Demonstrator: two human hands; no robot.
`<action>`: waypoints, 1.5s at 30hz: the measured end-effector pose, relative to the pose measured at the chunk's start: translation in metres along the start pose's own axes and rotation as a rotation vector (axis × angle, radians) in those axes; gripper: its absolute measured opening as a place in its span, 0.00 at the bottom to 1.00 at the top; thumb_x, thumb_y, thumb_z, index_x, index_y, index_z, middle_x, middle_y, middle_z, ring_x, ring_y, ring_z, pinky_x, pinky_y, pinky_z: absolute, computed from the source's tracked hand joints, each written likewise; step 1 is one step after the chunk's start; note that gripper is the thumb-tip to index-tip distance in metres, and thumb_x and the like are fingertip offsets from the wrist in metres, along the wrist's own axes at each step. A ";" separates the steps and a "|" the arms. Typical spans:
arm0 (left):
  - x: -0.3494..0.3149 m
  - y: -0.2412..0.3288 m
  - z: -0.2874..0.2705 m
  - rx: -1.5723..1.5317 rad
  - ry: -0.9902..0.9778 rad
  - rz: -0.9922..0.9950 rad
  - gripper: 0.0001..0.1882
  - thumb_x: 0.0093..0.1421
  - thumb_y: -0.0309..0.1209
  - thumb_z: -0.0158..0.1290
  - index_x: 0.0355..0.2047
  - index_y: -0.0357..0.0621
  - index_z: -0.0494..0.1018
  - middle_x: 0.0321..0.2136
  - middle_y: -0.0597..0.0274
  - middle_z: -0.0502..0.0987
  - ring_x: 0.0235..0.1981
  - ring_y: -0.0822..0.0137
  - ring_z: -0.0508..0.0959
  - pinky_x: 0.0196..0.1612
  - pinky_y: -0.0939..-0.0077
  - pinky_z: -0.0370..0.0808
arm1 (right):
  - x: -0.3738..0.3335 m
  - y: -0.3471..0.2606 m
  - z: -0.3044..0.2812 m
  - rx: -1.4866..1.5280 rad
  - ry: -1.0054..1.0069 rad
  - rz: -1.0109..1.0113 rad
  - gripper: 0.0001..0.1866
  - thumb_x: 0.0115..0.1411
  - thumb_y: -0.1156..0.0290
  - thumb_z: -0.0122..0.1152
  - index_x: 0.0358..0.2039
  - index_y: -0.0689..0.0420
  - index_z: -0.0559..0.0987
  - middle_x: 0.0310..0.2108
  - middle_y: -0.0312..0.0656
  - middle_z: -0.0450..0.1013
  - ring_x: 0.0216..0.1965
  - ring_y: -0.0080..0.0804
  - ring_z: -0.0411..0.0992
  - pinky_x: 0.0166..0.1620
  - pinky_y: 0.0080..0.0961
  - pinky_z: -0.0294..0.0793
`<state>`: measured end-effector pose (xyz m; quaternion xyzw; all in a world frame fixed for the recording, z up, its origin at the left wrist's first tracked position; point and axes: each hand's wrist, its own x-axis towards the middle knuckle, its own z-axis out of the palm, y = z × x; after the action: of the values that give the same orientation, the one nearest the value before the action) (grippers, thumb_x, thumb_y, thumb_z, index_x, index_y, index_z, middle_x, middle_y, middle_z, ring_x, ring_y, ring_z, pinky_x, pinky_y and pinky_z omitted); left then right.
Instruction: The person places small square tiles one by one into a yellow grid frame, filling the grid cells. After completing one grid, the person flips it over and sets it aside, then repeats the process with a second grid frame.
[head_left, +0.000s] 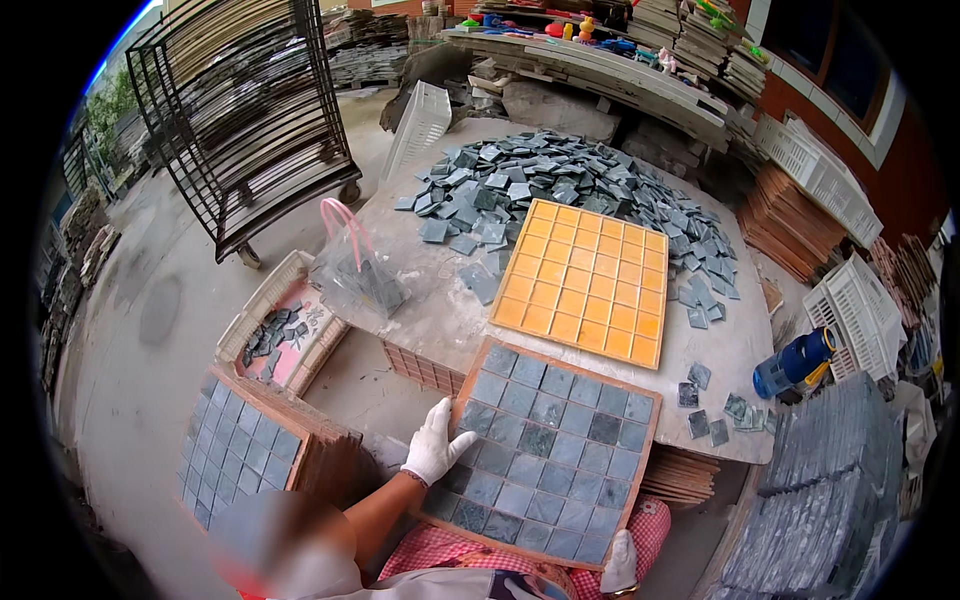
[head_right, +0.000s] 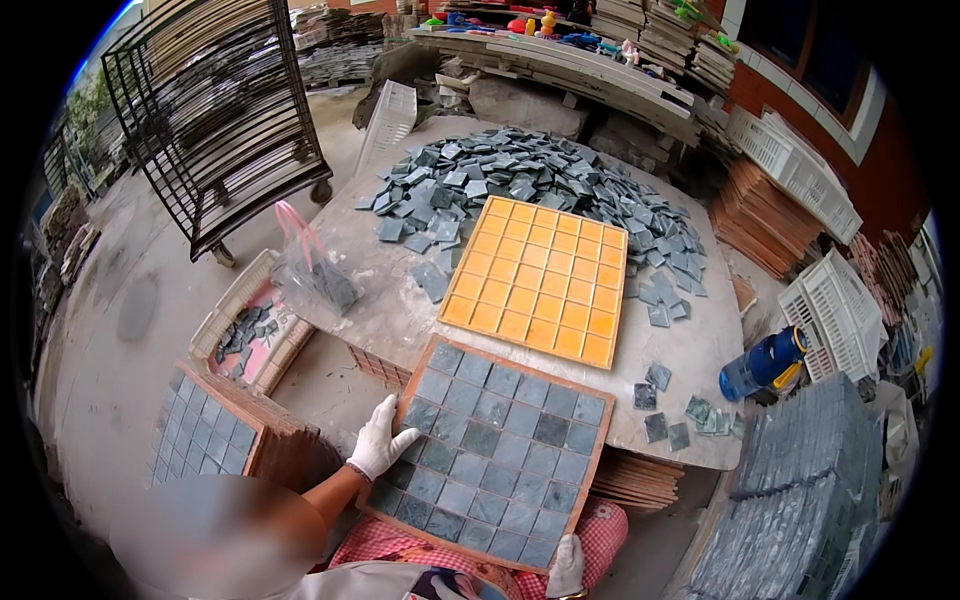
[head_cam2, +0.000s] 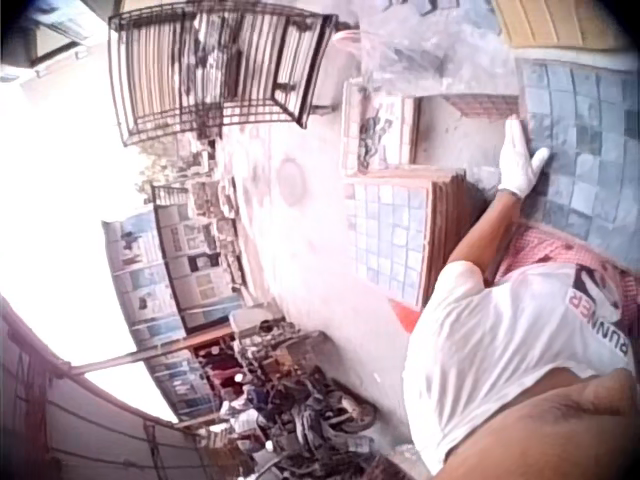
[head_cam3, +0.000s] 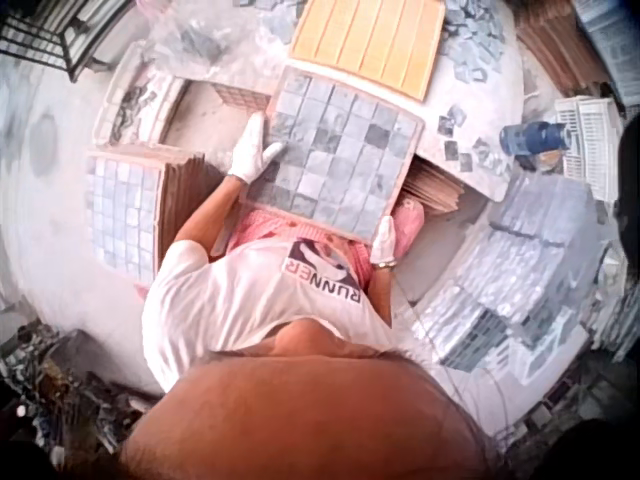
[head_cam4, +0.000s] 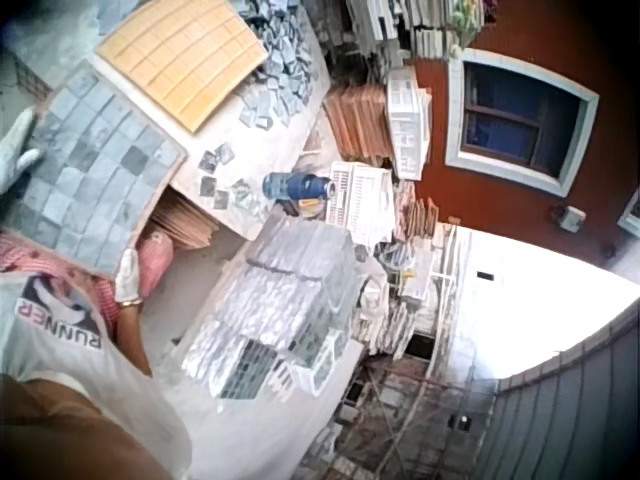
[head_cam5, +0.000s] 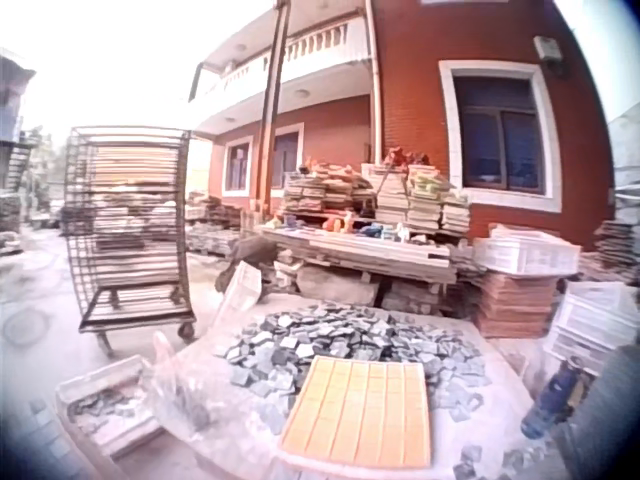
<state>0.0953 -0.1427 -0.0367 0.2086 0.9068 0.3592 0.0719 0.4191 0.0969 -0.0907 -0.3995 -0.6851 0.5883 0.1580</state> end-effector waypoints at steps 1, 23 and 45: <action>0.010 -0.002 -0.004 -0.096 -0.077 -0.136 0.35 0.58 0.49 0.54 0.56 0.32 0.62 0.47 0.44 0.74 0.45 0.46 0.76 0.50 0.62 0.71 | 0.000 -0.003 0.004 0.015 0.004 0.014 0.22 0.69 0.53 0.40 0.44 0.60 0.71 0.34 0.34 0.67 0.35 0.23 0.66 0.39 0.24 0.68; 0.117 0.035 0.028 0.565 -0.011 0.564 0.44 0.57 0.62 0.41 0.62 0.38 0.57 0.64 0.50 0.57 0.66 0.56 0.54 0.67 0.57 0.43 | -0.006 -0.003 0.024 0.243 0.090 0.160 0.19 0.68 0.57 0.45 0.44 0.62 0.71 0.33 0.34 0.67 0.33 0.22 0.64 0.35 0.20 0.66; 0.089 0.052 0.027 0.618 -0.103 0.463 0.39 0.59 0.58 0.44 0.63 0.45 0.57 0.65 0.56 0.56 0.66 0.54 0.54 0.65 0.46 0.45 | -0.016 -0.030 0.027 0.195 0.020 0.027 0.25 0.64 0.50 0.47 0.46 0.62 0.73 0.32 0.41 0.73 0.32 0.28 0.69 0.37 0.29 0.69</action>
<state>0.0395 -0.0533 -0.0196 0.4372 0.8965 0.0651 -0.0317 0.4002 0.0672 -0.0650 -0.3972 -0.6177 0.6501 0.1951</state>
